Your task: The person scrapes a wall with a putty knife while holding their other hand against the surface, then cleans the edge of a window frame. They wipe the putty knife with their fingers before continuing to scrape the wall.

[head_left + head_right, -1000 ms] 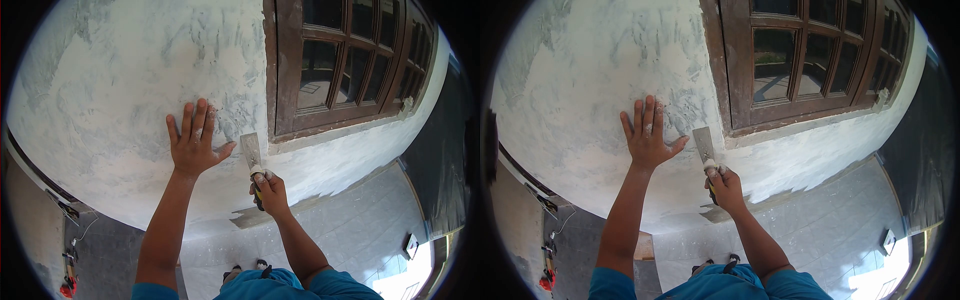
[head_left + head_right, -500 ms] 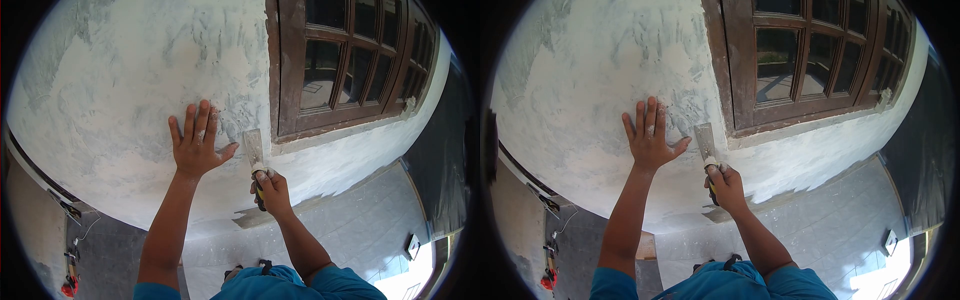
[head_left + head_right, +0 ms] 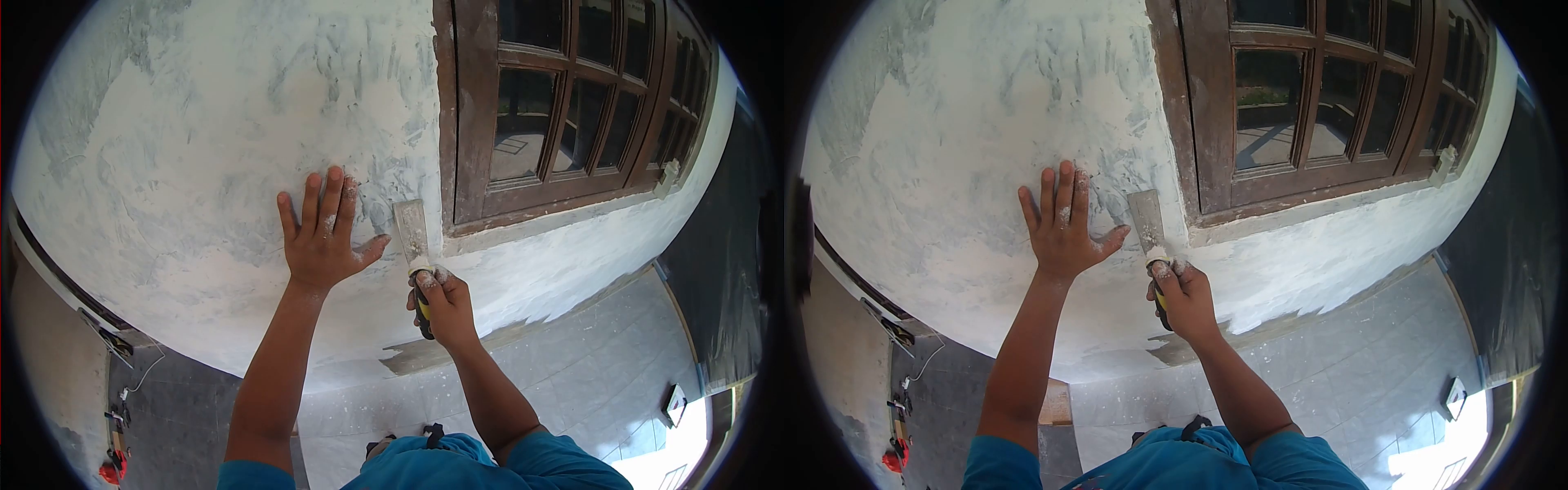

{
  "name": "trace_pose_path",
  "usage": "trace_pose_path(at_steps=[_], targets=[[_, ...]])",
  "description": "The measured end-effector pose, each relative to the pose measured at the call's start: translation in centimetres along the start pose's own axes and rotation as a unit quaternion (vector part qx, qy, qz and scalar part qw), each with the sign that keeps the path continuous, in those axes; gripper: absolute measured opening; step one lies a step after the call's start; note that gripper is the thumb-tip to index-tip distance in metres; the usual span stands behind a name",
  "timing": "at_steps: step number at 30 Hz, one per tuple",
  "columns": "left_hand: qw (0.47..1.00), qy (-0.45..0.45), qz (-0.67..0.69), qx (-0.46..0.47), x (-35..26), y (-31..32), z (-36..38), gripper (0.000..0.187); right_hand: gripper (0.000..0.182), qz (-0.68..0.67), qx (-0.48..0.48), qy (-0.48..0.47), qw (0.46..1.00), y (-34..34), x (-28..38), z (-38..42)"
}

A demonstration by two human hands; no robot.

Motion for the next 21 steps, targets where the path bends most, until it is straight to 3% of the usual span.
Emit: trace_pose_path(at_steps=[7,14,21], targets=[[1.000,0.005,0.001,-0.004,0.1,0.1,0.1,0.092,0.024,0.014,-0.004,-0.010,1.000,-1.7,-3.6,0.5],[1.000,0.006,-0.004,-0.010,0.1,0.0,0.0,0.091,0.025,0.033,0.024,-0.007,0.999,-0.3,0.4,-0.4],[1.000,0.003,-0.004,-0.007,0.0,0.1,0.2,0.089,0.027,0.050,-0.006,-0.018,0.999,-1.5,-1.7,-1.1]])
Point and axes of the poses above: each hand's wrist, its own z-axis away from the middle knuckle, its own y-axis out of the palm, x = y × z, the point moved 5 cm from there along -z, towards the middle knuckle, and after that the axes turned 3 degrees about x, right-handed, at the moved point
